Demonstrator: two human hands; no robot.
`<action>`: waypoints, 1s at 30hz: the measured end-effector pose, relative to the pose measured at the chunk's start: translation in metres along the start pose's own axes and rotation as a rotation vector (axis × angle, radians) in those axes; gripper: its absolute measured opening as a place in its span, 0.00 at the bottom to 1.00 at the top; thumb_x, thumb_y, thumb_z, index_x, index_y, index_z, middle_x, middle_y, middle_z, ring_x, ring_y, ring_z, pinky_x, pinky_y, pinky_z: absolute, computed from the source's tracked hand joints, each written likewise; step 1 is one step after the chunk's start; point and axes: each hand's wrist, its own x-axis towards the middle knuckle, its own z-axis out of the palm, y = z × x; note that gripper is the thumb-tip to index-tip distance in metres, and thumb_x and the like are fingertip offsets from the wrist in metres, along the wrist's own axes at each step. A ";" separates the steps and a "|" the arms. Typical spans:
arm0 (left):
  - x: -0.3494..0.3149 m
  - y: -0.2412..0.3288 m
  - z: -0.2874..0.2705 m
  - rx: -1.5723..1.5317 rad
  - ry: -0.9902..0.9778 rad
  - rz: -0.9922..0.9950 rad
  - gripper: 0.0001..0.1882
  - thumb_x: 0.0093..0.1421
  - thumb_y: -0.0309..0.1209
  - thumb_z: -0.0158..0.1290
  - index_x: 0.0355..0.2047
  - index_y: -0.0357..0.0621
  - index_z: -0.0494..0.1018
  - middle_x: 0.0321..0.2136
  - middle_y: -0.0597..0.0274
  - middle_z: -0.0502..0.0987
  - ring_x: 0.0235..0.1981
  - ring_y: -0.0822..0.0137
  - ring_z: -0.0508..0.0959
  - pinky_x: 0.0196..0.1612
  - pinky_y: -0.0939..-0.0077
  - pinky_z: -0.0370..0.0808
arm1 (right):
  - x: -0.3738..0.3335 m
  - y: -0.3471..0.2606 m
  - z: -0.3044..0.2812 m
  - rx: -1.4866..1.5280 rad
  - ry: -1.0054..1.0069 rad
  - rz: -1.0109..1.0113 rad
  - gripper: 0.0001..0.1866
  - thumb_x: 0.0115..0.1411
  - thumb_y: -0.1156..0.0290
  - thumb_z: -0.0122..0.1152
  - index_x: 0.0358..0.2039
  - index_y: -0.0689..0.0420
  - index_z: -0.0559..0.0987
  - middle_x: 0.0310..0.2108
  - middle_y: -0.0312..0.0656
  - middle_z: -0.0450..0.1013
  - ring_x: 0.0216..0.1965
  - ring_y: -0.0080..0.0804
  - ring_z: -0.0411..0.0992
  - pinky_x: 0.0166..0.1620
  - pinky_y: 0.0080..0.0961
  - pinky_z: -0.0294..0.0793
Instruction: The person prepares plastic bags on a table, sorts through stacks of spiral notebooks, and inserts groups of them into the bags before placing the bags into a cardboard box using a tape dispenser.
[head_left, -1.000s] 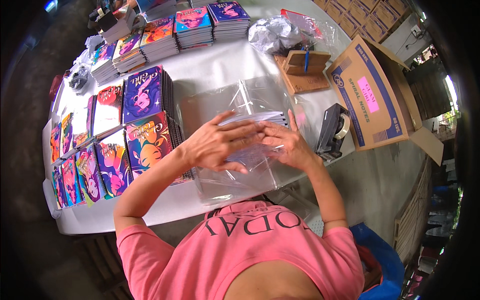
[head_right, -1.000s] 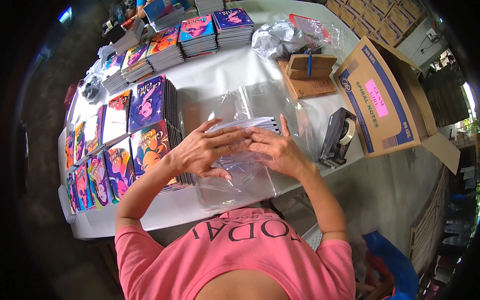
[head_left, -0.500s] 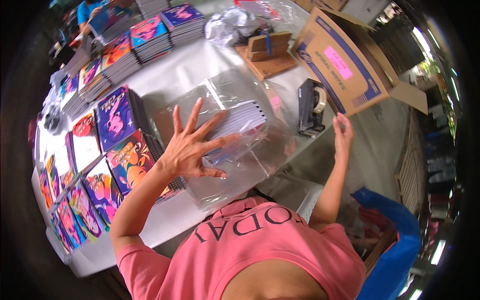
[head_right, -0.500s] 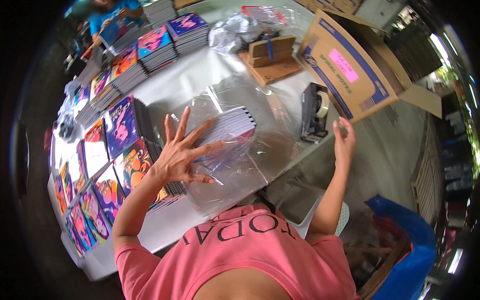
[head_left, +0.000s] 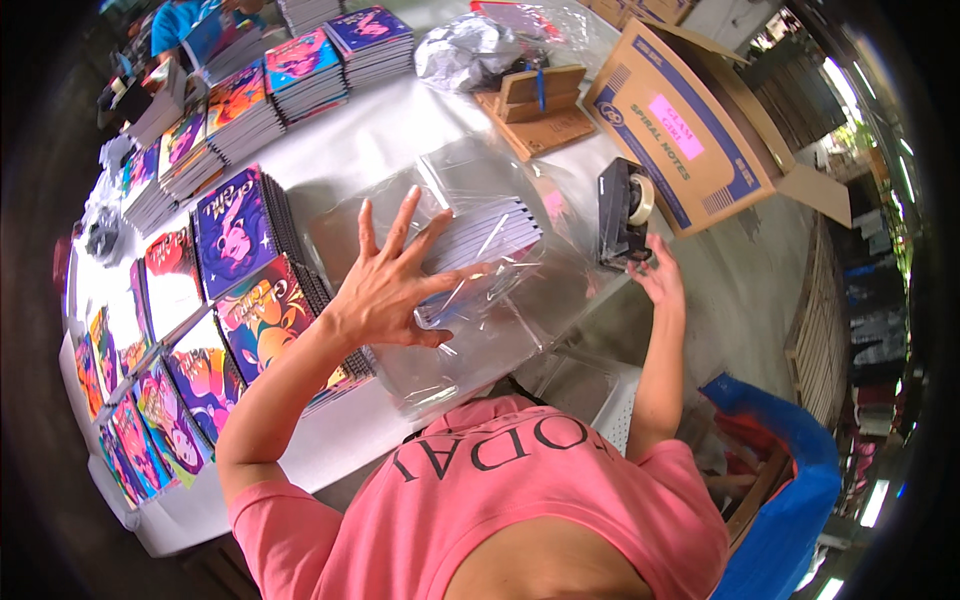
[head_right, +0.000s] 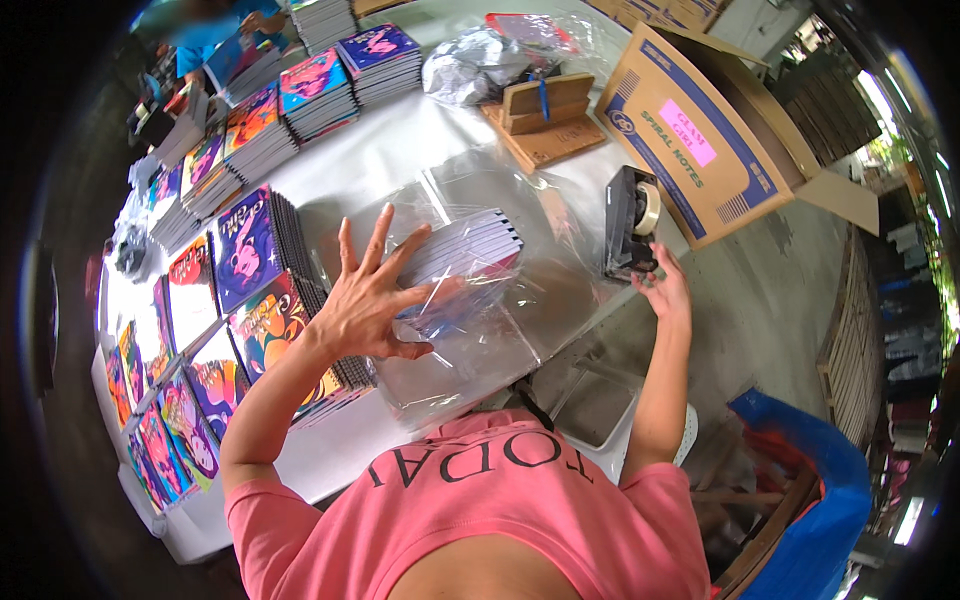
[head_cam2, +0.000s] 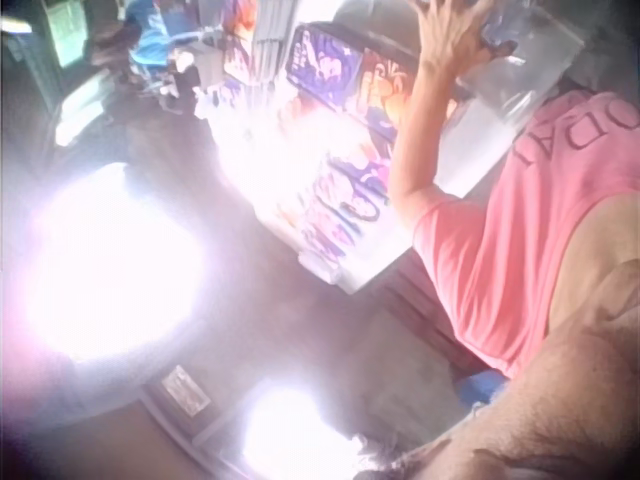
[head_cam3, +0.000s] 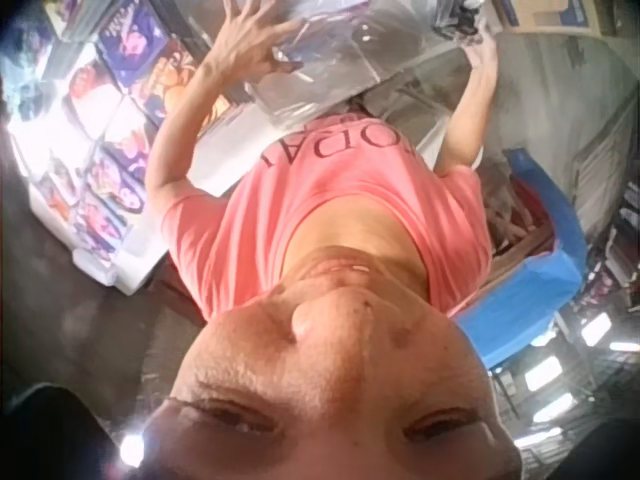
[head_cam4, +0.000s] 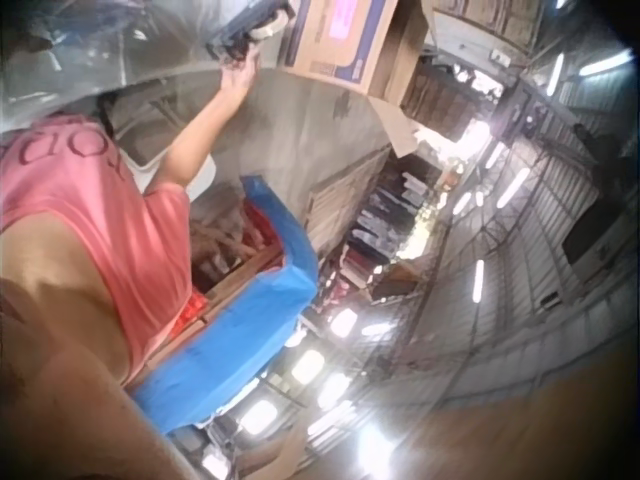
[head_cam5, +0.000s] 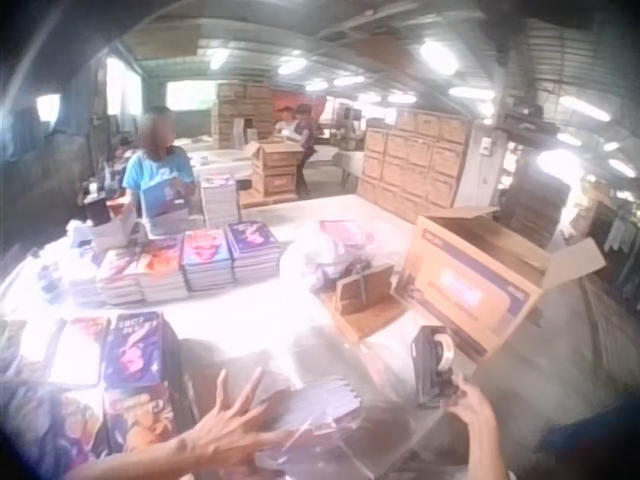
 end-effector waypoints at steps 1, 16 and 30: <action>0.000 0.000 0.001 -0.002 0.003 0.004 0.44 0.32 0.60 0.61 0.55 0.84 0.63 0.64 0.56 0.49 0.66 0.41 0.34 0.57 0.28 0.24 | -0.006 0.004 -0.004 0.101 -0.023 -0.060 0.13 0.55 0.59 0.63 0.40 0.45 0.77 0.38 0.30 0.68 0.39 0.27 0.60 0.40 0.36 0.71; -0.003 -0.002 -0.004 0.104 0.042 0.092 0.50 0.29 0.57 0.64 0.57 0.93 0.54 0.62 0.52 0.53 0.66 0.43 0.41 0.57 0.23 0.37 | -0.072 -0.111 0.203 -0.763 -0.886 -0.438 0.26 0.56 0.72 0.59 0.55 0.61 0.67 0.21 0.34 0.71 0.17 0.13 0.62 0.18 0.10 0.59; -0.001 -0.003 -0.003 0.111 -0.003 0.096 0.53 0.27 0.60 0.64 0.58 0.95 0.50 0.61 0.52 0.53 0.65 0.42 0.41 0.57 0.23 0.38 | -0.103 -0.068 0.302 -1.580 -1.204 -0.444 0.51 0.47 0.67 0.68 0.66 0.47 0.46 0.23 0.47 0.75 0.27 0.36 0.76 0.31 0.31 0.73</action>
